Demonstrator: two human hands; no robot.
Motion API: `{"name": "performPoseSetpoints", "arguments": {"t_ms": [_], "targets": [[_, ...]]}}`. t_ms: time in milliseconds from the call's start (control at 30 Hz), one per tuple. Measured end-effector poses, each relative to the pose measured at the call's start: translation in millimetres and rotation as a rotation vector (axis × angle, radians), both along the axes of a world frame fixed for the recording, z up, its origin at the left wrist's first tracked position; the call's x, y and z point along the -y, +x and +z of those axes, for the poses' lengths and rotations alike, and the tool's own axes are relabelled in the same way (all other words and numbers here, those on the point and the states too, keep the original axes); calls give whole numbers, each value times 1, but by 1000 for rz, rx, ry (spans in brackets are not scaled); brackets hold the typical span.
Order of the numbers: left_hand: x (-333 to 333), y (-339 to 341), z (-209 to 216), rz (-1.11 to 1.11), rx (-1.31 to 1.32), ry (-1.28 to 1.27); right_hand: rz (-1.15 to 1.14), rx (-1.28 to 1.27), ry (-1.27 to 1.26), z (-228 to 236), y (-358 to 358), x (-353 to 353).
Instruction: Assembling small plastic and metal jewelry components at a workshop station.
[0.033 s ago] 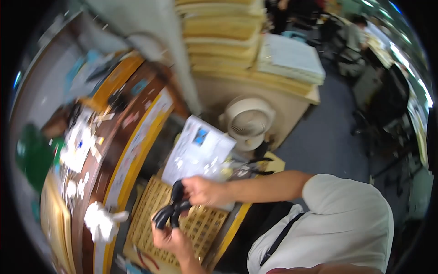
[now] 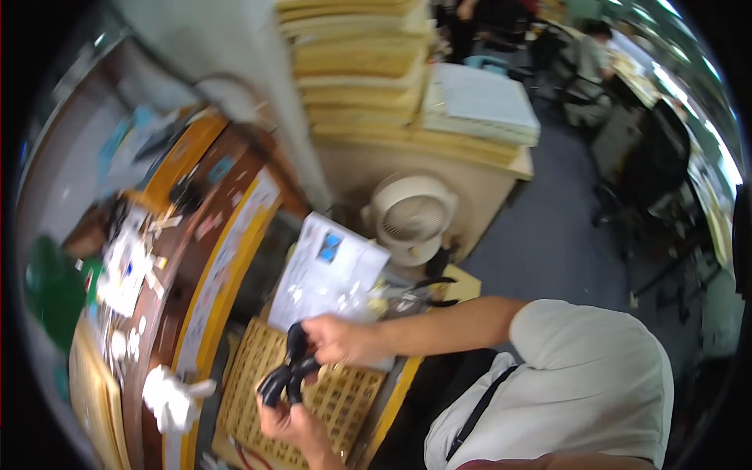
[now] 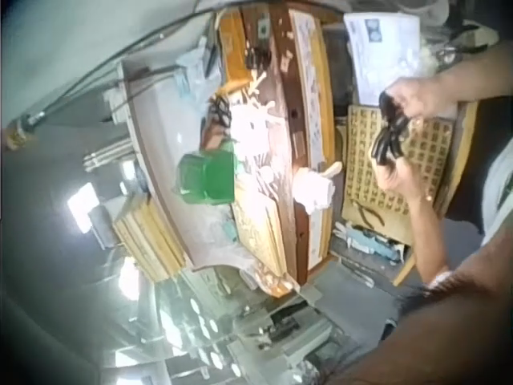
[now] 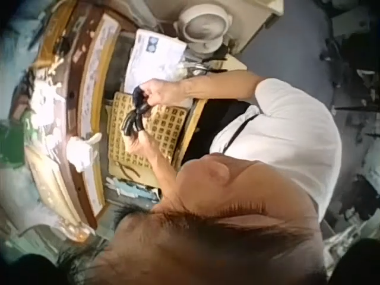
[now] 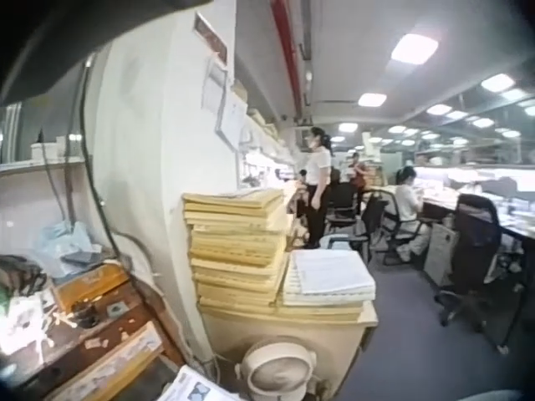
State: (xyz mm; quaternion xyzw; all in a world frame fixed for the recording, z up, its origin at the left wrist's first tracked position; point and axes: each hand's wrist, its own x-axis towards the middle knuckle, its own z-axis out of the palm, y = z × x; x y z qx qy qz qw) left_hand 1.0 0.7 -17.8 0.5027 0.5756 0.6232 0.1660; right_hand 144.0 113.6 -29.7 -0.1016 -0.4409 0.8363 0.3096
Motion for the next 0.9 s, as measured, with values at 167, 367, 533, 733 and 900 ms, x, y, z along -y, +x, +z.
{"name": "performPoseSetpoints", "arguments": {"t_ms": [167, 367, 533, 733, 900], "targets": [[-6, 10, -4, -18, 106, -20, -10, -58, -72, -4, 7, 0], [1, 10, -1, 49, 7, 8, -53, 37, -67, 5, 20, 5], [-1, -3, -6, 106, 209, -46, -469, 580, 713, 21, 77, 25], [-12, 11, 14, -34, 420, -122, -916, 1092, 1225, 17, 181, 26], [-10, 5, 7, -127, 564, -140, -680, 1289, 1347, 8, 176, 37]]}}
